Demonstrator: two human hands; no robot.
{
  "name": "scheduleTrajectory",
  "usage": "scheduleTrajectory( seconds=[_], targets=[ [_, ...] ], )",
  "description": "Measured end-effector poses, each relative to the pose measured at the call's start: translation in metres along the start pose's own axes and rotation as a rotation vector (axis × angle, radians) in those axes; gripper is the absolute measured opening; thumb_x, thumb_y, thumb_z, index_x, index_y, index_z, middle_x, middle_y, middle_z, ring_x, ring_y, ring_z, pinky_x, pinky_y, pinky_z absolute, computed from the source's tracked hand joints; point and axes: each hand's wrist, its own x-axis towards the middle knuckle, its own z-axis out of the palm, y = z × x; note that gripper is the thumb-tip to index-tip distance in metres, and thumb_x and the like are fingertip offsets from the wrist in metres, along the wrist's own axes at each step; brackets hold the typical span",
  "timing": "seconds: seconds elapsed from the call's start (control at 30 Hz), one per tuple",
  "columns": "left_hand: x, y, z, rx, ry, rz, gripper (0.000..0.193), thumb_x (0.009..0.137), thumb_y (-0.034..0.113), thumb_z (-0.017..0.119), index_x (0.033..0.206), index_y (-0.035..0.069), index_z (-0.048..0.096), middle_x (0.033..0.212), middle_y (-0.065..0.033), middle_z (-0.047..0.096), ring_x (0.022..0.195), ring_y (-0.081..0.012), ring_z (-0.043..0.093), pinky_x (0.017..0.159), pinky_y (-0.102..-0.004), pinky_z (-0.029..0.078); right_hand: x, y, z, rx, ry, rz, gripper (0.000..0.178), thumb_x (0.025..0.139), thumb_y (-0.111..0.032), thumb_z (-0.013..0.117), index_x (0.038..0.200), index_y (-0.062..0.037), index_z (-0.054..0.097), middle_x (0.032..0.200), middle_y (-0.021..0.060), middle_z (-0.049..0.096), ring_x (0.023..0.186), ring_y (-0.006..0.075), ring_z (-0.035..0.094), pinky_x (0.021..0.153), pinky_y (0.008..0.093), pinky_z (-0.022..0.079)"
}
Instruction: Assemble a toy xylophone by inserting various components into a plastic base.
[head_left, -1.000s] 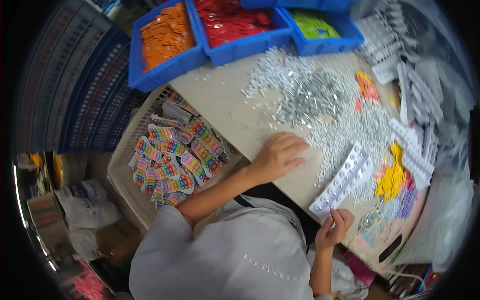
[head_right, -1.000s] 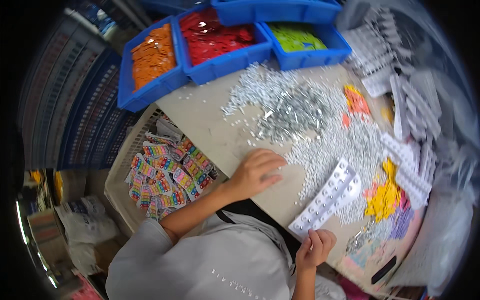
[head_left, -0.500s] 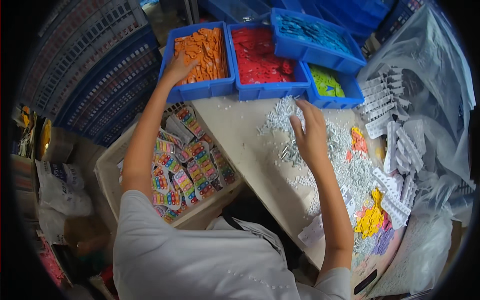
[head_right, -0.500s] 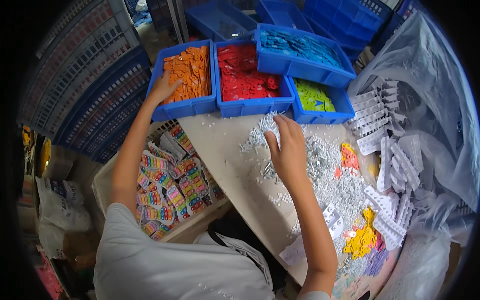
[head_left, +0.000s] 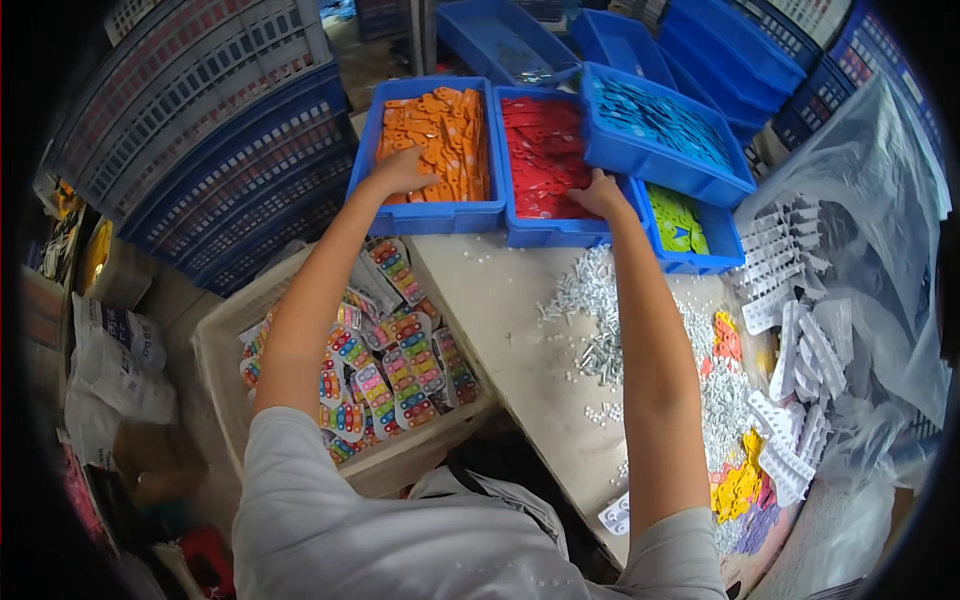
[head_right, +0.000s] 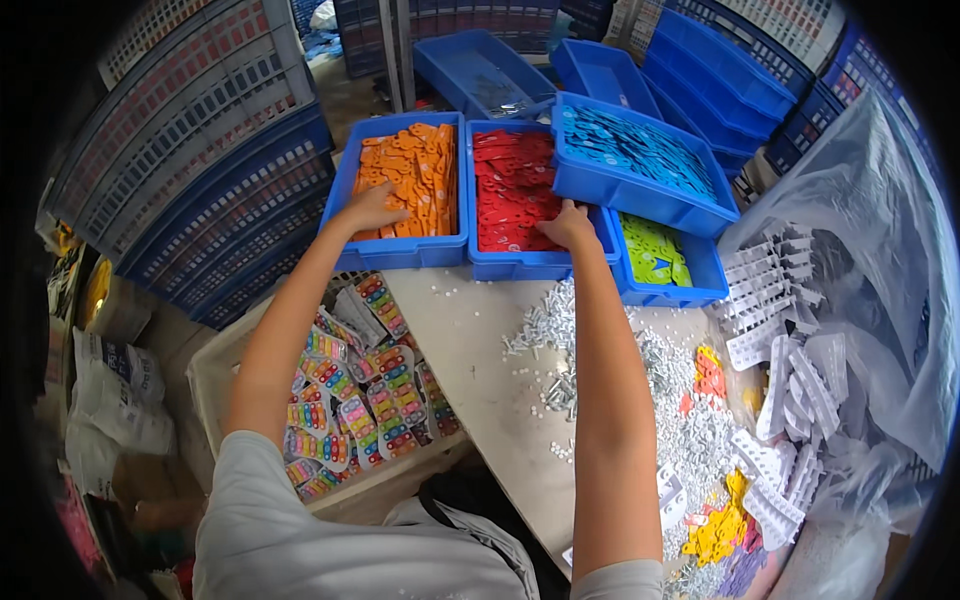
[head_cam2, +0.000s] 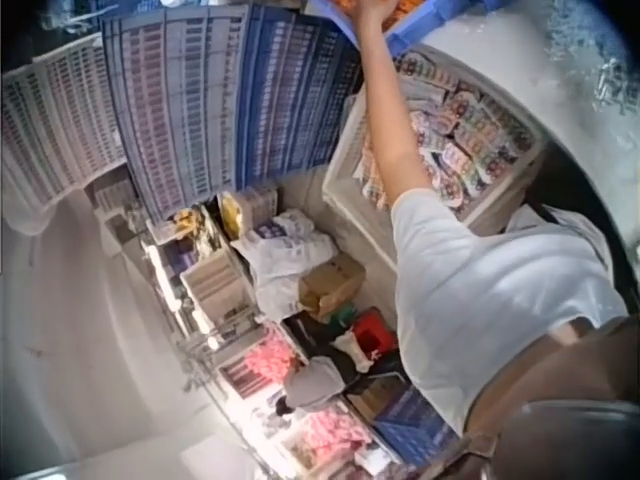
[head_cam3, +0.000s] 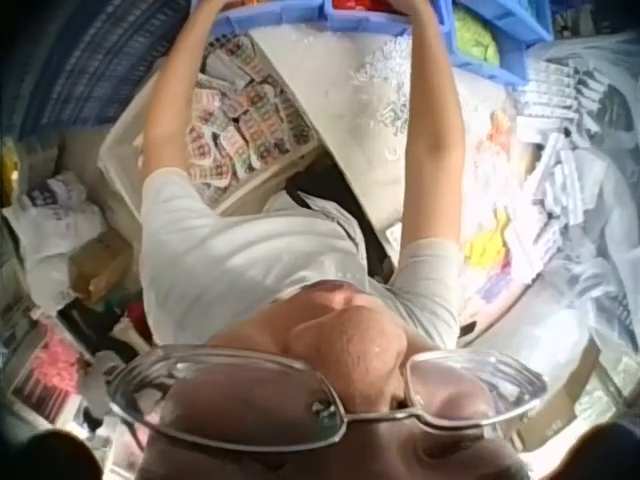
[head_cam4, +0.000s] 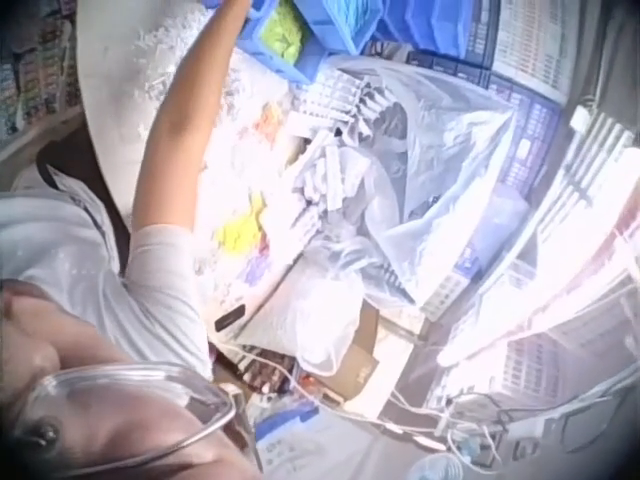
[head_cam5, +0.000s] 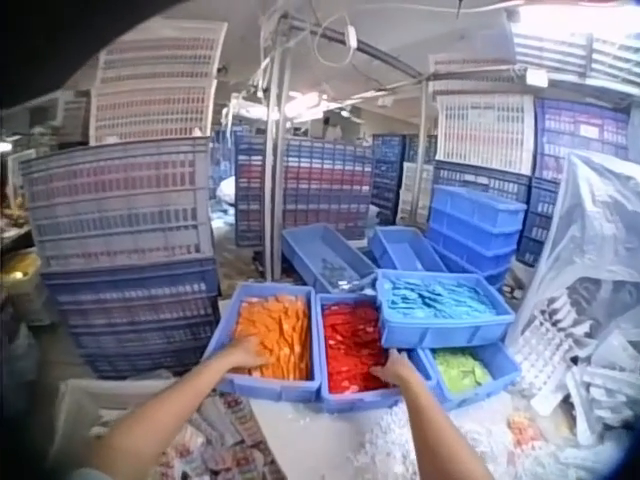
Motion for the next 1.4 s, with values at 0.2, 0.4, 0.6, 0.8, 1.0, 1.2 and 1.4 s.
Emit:
scheduleTrajectory(
  seconds=[0.2, 0.4, 0.6, 0.8, 1.0, 1.2, 1.4],
  targets=[
    [-0.005, 0.014, -0.003, -0.142, -0.064, 0.02, 0.05, 0.087, 0.025, 0.072, 0.128, -0.003, 0.061, 0.099, -0.0194, 0.07, 0.088, -0.0315, 0.068, 0.076, -0.0368, 0.054, -0.016, -0.027, -0.001, -0.011, -0.073, 0.067, 0.086, 0.073, -0.038, 0.083, 0.147, -0.0185, 0.046, 0.149, 0.0289, 0.042, 0.134, 0.0446, 0.046, 0.107, 0.0463, 0.044],
    [0.003, 0.023, -0.005, 0.066, 0.244, 0.043, 0.038, 0.091, 0.023, 0.065, 0.126, 0.01, 0.061, 0.131, -0.0198, 0.057, 0.121, -0.0382, 0.054, 0.102, -0.0447, 0.045, -0.022, -0.025, -0.012, 0.165, -0.176, -0.218, 0.049, 0.078, -0.033, 0.079, 0.121, -0.0121, 0.065, 0.119, 0.0247, 0.064, 0.114, 0.0484, 0.058, 0.094, 0.0475, 0.052],
    [0.032, 0.005, -0.011, -0.033, 0.415, 0.061, 0.052, 0.094, 0.032, 0.063, 0.144, 0.02, 0.051, 0.146, -0.0189, 0.045, 0.136, -0.0383, 0.041, 0.112, -0.0513, 0.037, -0.051, -0.06, -0.015, -0.153, 0.067, 0.171, 0.066, 0.082, -0.051, 0.073, 0.139, -0.0223, 0.054, 0.148, 0.0191, 0.04, 0.117, 0.0421, 0.06, 0.095, 0.054, 0.05],
    [0.107, 0.051, -0.018, 0.059, 0.179, 0.102, 0.057, 0.096, 0.042, 0.058, 0.149, 0.024, 0.046, 0.15, -0.0154, 0.042, 0.142, -0.0368, 0.036, 0.113, -0.0487, 0.036, -0.05, -0.053, -0.016, -0.102, 0.109, 0.118, 0.064, 0.08, -0.048, 0.076, 0.132, -0.0152, 0.057, 0.134, 0.0198, 0.054, 0.11, 0.0391, 0.065, 0.089, 0.051, 0.054],
    [0.153, 0.066, -0.008, 0.173, 0.092, -0.199, 0.061, 0.09, 0.052, 0.055, 0.148, 0.032, 0.047, 0.153, -0.0141, 0.039, 0.142, -0.0422, 0.033, 0.114, -0.0591, 0.03, -0.048, -0.056, -0.011, -0.035, 0.23, 0.096, 0.047, 0.084, -0.046, 0.073, 0.112, -0.0093, 0.066, 0.114, 0.0189, 0.067, 0.102, 0.0404, 0.067, 0.083, 0.0519, 0.055],
    [0.143, 0.042, -0.01, 0.136, 0.091, -0.14, 0.058, 0.089, 0.048, 0.054, 0.143, 0.028, 0.052, 0.15, -0.016, 0.04, 0.138, -0.0451, 0.035, 0.112, -0.0603, 0.031, -0.041, -0.057, -0.006, -0.058, 0.004, 0.167, 0.079, 0.074, -0.053, 0.08, 0.141, -0.0232, 0.052, 0.147, 0.0204, 0.041, 0.119, 0.0486, 0.057, 0.091, 0.0567, 0.053],
    [0.082, 0.026, -0.001, -0.003, -0.021, 0.126, 0.053, 0.081, 0.044, 0.065, 0.129, 0.021, 0.062, 0.143, -0.0222, 0.044, 0.133, -0.0492, 0.04, 0.11, -0.0596, 0.032, -0.037, -0.044, -0.003, 0.056, 0.037, -0.056, 0.084, 0.057, -0.028, 0.095, 0.129, -0.0124, 0.054, 0.137, 0.0253, 0.048, 0.116, 0.0483, 0.058, 0.093, 0.0492, 0.054]
  ],
)
